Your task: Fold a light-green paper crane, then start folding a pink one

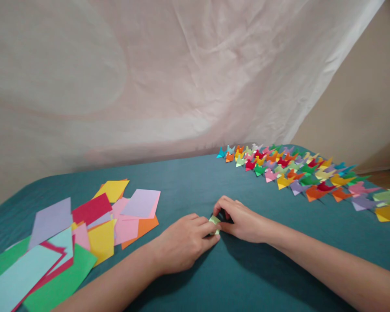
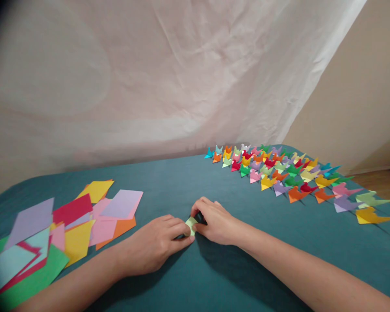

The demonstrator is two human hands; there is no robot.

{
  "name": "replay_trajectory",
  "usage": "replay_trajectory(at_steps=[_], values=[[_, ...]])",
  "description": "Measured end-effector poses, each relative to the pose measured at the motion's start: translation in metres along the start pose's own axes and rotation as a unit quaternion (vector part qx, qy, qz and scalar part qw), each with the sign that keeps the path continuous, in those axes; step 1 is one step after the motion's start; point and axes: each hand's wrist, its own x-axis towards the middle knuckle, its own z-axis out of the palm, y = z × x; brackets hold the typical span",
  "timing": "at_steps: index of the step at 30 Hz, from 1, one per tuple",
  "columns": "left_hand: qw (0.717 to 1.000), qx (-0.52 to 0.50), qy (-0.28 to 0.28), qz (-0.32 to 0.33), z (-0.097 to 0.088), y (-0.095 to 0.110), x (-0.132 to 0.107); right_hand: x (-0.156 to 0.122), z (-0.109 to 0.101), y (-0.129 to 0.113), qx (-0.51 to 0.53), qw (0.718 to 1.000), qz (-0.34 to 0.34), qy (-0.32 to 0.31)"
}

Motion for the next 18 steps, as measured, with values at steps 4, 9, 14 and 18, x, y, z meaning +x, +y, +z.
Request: replay_trajectory(at_steps=[4, 9, 14, 18], values=[[1.000, 0.001, 0.002, 0.008, 0.0000, -0.0002, -0.0005, 0.0010, 0.0000, -0.0003, -0.009, 1.000, 0.020, 0.014], [1.000, -0.013, 0.003, 0.009, 0.0009, -0.0007, -0.0006, 0.0039, 0.0002, 0.0007, -0.010, 0.999, 0.035, 0.019], [1.000, -0.021, 0.015, 0.003, 0.0009, 0.0004, -0.0004, 0.0061, 0.0018, 0.0038, -0.013, 0.999, 0.041, 0.029], [0.999, -0.032, 0.007, 0.001, 0.0006, 0.0005, -0.0010, 0.0066, 0.0017, 0.0044, -0.019, 0.999, 0.039, 0.031]])
